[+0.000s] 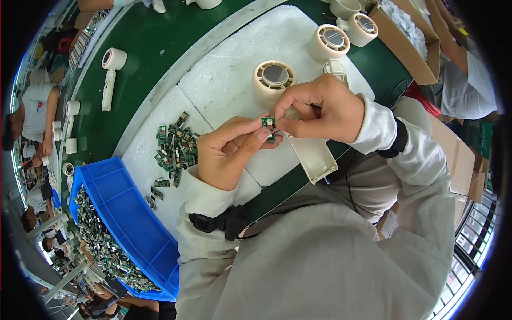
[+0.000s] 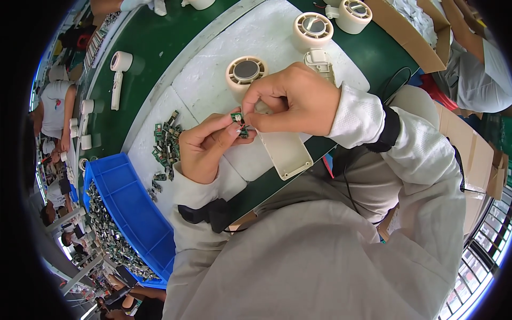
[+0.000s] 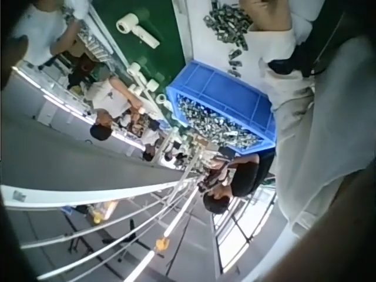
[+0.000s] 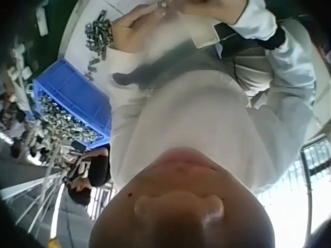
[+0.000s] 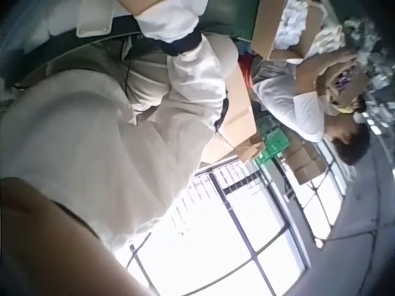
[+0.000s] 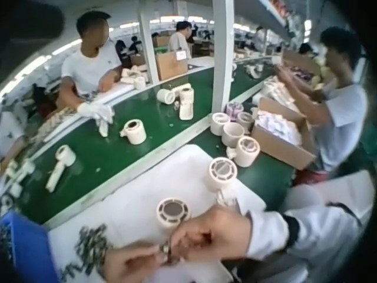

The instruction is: Assembling small electronic components into plastic housings on a production line.

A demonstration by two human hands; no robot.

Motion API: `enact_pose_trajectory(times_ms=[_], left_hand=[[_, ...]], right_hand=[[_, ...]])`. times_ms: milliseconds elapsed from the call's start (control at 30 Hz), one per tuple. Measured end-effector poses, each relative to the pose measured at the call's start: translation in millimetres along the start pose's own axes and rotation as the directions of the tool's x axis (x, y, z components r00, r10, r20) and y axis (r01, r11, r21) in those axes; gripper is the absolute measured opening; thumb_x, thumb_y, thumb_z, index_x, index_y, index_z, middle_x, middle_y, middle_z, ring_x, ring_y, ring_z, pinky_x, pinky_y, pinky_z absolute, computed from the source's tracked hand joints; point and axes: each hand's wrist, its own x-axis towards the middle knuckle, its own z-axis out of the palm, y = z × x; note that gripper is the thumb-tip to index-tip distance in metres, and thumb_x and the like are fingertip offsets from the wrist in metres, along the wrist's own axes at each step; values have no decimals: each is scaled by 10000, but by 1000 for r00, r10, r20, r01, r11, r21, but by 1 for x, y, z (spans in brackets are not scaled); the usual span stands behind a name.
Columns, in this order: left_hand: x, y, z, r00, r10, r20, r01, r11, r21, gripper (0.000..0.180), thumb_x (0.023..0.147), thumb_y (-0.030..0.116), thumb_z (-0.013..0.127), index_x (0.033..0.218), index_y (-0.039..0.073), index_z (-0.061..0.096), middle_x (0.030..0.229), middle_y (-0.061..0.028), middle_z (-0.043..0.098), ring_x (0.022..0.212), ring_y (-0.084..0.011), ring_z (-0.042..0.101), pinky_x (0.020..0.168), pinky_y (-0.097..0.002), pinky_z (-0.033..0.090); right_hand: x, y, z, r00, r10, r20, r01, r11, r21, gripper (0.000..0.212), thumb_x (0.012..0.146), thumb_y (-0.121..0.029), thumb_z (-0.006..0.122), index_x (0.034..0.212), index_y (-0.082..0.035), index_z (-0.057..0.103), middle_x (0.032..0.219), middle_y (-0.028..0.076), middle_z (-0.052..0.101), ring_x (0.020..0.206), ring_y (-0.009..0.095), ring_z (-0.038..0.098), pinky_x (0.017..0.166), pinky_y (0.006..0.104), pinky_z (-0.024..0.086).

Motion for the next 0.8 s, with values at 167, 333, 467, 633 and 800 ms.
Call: enact_pose_trajectory(times_ms=[167, 333, 467, 633, 800], left_hand=[[-1, -1, -3, 999, -26, 41, 30, 994, -104, 283, 962, -84, 575, 1226, -7, 641, 1107, -199, 664, 1014, -306, 698, 886, -420, 621], [-2, -7, -4, 999, 32, 37, -31, 999, -22, 284, 961, -81, 579, 1227, -4, 641, 1110, -198, 664, 1011, -297, 698, 894, -417, 619], [0, -5, 0, 997, 60, -48, -58, 998, 27, 282, 963, -72, 583, 1234, -14, 636, 1149, -200, 661, 1028, -296, 693, 908, -423, 615], [-1, -2, 1, 988, -65, -142, 46, 990, -135, 275, 968, -54, 585, 1242, -60, 618, 1222, -208, 647, 1064, -309, 682, 922, -434, 609], [0, -3, -4, 989, -91, -119, 67, 978, -197, 280, 970, -43, 590, 1246, -94, 602, 1241, -214, 639, 1074, -316, 679, 929, -438, 607]], right_hand=[[0, 6, -2, 1000, -23, 22, 22, 998, 59, 129, 898, -91, 746, 1015, -41, 724, 521, -52, 324, 486, 49, 355, 493, 257, 310], [1, 7, 2, 1000, -30, -8, 29, 999, -26, 138, 890, -90, 755, 1013, -35, 723, 527, -43, 326, 491, 54, 369, 501, 259, 323], [3, 0, 4, 994, -77, -72, 70, 992, -102, 147, 870, -51, 751, 1016, -51, 733, 535, -30, 374, 488, 75, 413, 507, 259, 353], [2, -4, 12, 940, -284, -188, 246, 947, -206, 215, 832, -7, 738, 1032, -84, 750, 646, 17, 531, 540, 130, 524, 525, 275, 423], [6, 3, 8, 894, -442, -66, 400, 857, -325, 274, 794, -2, 750, 1052, -95, 756, 773, 56, 601, 610, 173, 584, 550, 295, 474]])
